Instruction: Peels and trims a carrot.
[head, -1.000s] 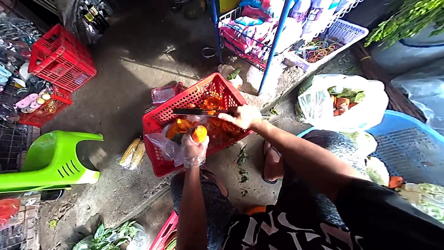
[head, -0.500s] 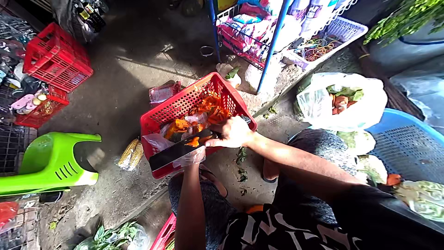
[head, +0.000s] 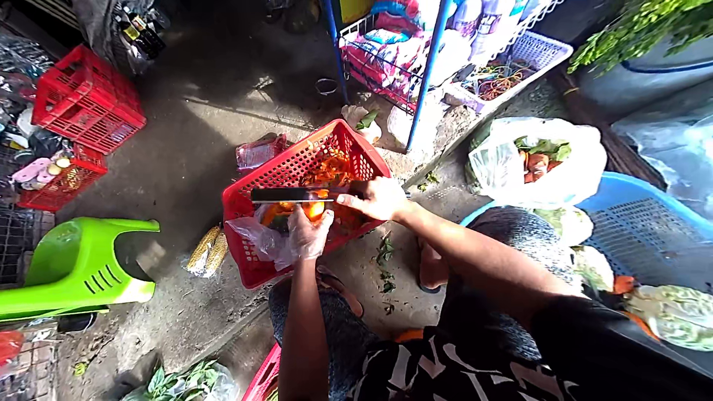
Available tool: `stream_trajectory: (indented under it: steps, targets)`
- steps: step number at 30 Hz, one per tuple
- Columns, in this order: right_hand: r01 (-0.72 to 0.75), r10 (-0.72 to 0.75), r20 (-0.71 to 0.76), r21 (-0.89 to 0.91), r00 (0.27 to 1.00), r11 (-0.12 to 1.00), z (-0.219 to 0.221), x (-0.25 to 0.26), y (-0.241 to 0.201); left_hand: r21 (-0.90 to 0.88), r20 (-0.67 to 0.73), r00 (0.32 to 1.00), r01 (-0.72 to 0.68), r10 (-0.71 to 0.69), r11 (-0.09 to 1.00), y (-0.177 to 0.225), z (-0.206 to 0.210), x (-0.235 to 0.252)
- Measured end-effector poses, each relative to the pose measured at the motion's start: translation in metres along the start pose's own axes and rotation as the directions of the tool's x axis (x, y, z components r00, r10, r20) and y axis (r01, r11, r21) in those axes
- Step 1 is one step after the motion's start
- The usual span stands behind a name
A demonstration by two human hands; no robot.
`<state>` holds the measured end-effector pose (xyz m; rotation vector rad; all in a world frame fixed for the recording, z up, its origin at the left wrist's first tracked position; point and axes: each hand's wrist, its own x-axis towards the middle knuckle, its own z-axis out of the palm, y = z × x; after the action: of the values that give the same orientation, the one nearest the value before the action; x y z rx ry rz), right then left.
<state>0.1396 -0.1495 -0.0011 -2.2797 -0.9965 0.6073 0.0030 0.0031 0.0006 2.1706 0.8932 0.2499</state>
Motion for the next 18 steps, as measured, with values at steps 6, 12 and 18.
stream_trajectory:
  steps: [6, 12, 18]
  targets:
    - [0.299, -0.302, -0.012, -0.117, 0.953, 0.947, 0.005, -0.014, -0.010, 0.129, 0.081, 0.996, -0.043, 0.033, 0.991, -0.002, 0.005, -0.013]
    - [0.446, -0.479, -0.184, -0.193, 0.859, 0.874, 0.023, -0.008, -0.002, -0.195, 0.184, 0.983, 0.048, -0.012, 0.980, -0.010, 0.007, -0.013]
    - [-0.101, 0.100, -0.010, -0.107, 0.995, 0.989, 0.003, 0.021, 0.023, -0.357, 0.190, 0.982, 0.087, -0.018, 0.930, -0.001, 0.006, -0.007]
